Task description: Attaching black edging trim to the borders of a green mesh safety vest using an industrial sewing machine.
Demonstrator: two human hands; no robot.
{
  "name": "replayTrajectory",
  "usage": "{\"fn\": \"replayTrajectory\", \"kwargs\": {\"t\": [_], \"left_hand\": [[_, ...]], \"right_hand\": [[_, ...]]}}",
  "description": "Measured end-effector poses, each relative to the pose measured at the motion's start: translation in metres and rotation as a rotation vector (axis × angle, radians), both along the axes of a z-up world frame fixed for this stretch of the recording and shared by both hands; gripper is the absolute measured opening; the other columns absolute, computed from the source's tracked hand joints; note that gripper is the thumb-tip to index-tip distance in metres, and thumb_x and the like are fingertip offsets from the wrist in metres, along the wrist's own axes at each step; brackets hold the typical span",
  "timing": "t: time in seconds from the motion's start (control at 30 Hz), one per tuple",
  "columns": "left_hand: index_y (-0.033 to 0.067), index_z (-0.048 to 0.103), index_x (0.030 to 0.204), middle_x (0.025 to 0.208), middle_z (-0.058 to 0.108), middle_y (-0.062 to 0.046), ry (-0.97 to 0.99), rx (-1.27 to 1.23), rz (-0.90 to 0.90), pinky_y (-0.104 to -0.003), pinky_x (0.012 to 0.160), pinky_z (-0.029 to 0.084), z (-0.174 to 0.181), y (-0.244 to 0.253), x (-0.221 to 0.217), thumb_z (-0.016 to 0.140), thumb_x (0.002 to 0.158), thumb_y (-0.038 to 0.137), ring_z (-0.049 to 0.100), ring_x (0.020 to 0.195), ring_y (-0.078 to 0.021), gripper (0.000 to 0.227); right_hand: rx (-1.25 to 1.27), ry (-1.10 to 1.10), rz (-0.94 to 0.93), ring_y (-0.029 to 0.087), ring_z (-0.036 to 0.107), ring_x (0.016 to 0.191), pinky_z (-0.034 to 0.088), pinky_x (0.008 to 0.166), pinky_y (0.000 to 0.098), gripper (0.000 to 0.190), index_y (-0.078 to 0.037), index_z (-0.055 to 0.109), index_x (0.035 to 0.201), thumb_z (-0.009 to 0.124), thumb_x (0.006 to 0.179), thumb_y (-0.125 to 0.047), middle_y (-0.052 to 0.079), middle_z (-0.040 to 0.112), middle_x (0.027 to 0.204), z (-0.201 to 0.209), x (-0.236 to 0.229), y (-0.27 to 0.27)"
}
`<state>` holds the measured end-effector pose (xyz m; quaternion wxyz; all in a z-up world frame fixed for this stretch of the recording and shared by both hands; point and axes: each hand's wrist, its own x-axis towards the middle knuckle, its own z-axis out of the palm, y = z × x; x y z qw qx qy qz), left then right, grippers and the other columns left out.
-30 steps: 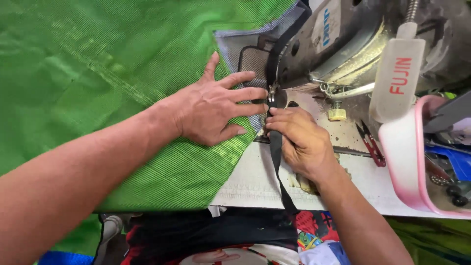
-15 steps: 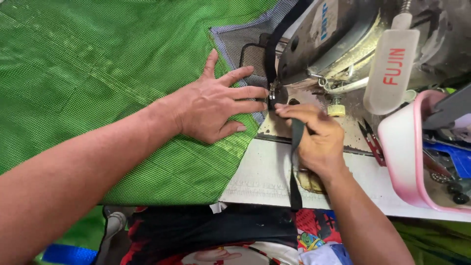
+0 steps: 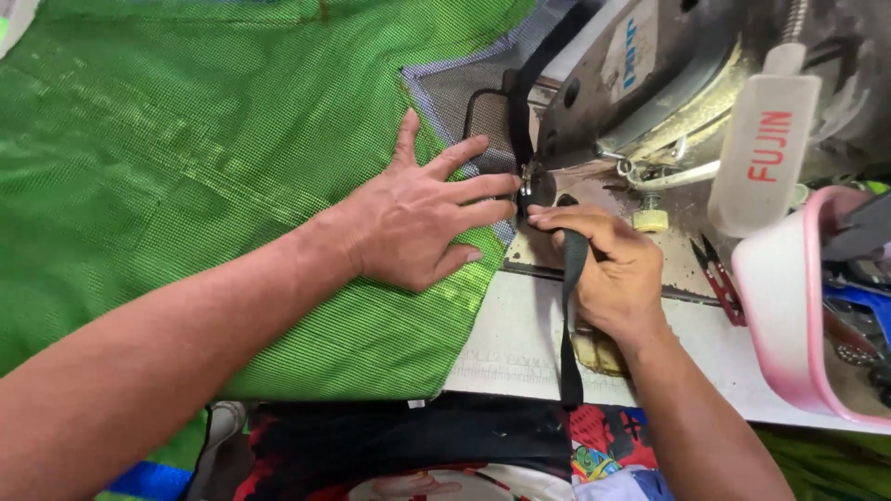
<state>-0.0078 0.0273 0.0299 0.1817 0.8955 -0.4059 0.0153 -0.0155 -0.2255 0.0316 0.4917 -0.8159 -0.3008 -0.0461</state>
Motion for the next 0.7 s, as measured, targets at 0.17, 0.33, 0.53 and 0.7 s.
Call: {"fn": "replayTrajectory", "kwargs": {"t": [0.17, 0.33, 0.53, 0.7], "left_hand": [[0.0159, 0.056, 0.137, 0.152, 0.046, 0.000, -0.062, -0.028, 0.031, -0.095, 0.093, 0.010, -0.008, -0.002, -0.003, 0.058, 0.090, 0.043, 0.029, 0.145, -0.0416, 0.054], [0.0138, 0.052, 0.140, 0.155, 0.042, -0.001, -0.017, 0.005, 0.056, -0.095, 0.094, 0.010, -0.003, -0.008, -0.004, 0.054, 0.092, 0.043, 0.025, 0.146, -0.0422, 0.056], [0.0143, 0.049, 0.141, 0.156, 0.038, -0.004, 0.031, 0.033, 0.192, -0.096, 0.094, 0.010, 0.009, -0.024, -0.015, 0.050, 0.092, 0.042, 0.023, 0.146, -0.0440, 0.056], [0.0125, 0.050, 0.141, 0.159, 0.035, -0.004, 0.107, -0.002, 0.121, -0.094, 0.096, -0.003, 0.007, -0.017, -0.019, 0.054, 0.093, 0.045, 0.015, 0.147, -0.0481, 0.058]], "right_hand": [[-0.126, -0.193, 0.154, 0.033, 0.072, 0.111, 0.056, 0.103, 0.0419, 0.010, 0.001, 0.071, 0.104, 0.064, 0.098, 0.000, 0.014, 0.072, 0.109, -0.006, 0.001, -0.001], [-0.195, -0.265, 0.180, 0.033, 0.069, 0.114, 0.054, 0.105, 0.0424, 0.013, 0.002, 0.071, 0.106, 0.061, 0.099, -0.002, 0.016, 0.072, 0.111, -0.002, 0.003, -0.002], [-0.157, -0.182, 0.102, 0.032, 0.070, 0.115, 0.054, 0.107, 0.0392, 0.013, 0.000, 0.070, 0.107, 0.059, 0.100, -0.001, 0.016, 0.072, 0.112, 0.005, 0.006, -0.005], [0.124, 0.000, -0.102, 0.024, 0.072, 0.108, 0.058, 0.104, 0.0334, 0.006, -0.001, 0.070, 0.100, 0.066, 0.099, -0.006, 0.017, 0.073, 0.111, 0.001, -0.004, -0.007]]}}
